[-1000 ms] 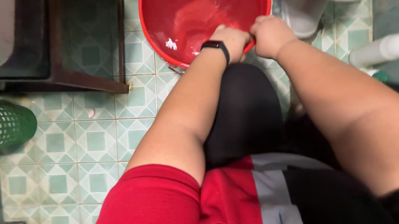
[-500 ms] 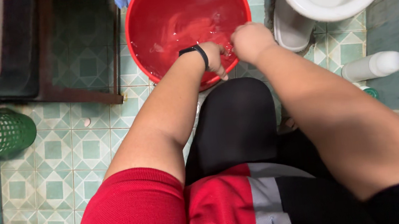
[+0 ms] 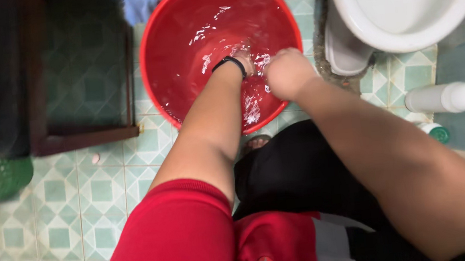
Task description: The person cleans a floor-mounted urinal by scrubbing with a pink toilet brush, adding green cleaning liquid from a bottle, and repeatedly rinsing with water from a red bucket using a pink plastic jug. The person also rinses the brush and jug during the process.
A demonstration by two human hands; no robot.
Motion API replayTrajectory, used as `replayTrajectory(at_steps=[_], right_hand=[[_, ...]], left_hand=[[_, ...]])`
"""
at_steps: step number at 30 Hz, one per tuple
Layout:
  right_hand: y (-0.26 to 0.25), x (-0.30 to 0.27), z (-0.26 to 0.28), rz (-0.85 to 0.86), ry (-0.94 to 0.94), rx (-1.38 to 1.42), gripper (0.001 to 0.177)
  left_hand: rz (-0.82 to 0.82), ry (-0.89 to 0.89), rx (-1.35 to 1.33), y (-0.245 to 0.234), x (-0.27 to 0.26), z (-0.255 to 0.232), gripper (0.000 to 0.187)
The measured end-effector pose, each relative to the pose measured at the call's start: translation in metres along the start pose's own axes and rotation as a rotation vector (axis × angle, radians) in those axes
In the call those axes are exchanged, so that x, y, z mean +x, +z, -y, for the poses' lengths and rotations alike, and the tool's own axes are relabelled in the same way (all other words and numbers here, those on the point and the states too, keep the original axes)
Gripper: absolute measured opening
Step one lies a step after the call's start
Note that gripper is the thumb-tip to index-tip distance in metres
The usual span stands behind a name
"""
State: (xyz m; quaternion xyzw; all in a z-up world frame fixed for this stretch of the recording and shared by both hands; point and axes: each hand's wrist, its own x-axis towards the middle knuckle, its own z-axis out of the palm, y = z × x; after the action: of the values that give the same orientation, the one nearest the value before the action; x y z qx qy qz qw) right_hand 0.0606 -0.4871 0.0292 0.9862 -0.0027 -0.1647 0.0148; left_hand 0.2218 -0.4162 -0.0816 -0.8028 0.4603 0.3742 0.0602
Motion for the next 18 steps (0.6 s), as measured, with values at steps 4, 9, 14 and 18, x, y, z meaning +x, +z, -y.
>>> replayTrajectory(at_steps=[4, 9, 14, 18], right_hand=[[-0.004, -0.004, 0.004, 0.014, 0.006, 0.126, 0.021], [-0.009, -0.004, 0.004, -0.029, 0.017, 0.189, 0.024], [-0.008, -0.006, 0.006, -0.026, 0.029, 0.237, 0.022], [-0.004, -0.006, 0.004, -0.106, 0.025, 0.220, 0.021]], left_hand=[[-0.058, 0.013, 0.067, -0.009, 0.038, -0.010, 0.068], [-0.105, 0.028, 0.128, -0.007, 0.060, -0.023, 0.062], [-0.114, 0.039, 0.182, 0.002, 0.062, -0.038, 0.057], [-0.101, 0.020, 0.200, -0.003, 0.041, -0.043, 0.053]])
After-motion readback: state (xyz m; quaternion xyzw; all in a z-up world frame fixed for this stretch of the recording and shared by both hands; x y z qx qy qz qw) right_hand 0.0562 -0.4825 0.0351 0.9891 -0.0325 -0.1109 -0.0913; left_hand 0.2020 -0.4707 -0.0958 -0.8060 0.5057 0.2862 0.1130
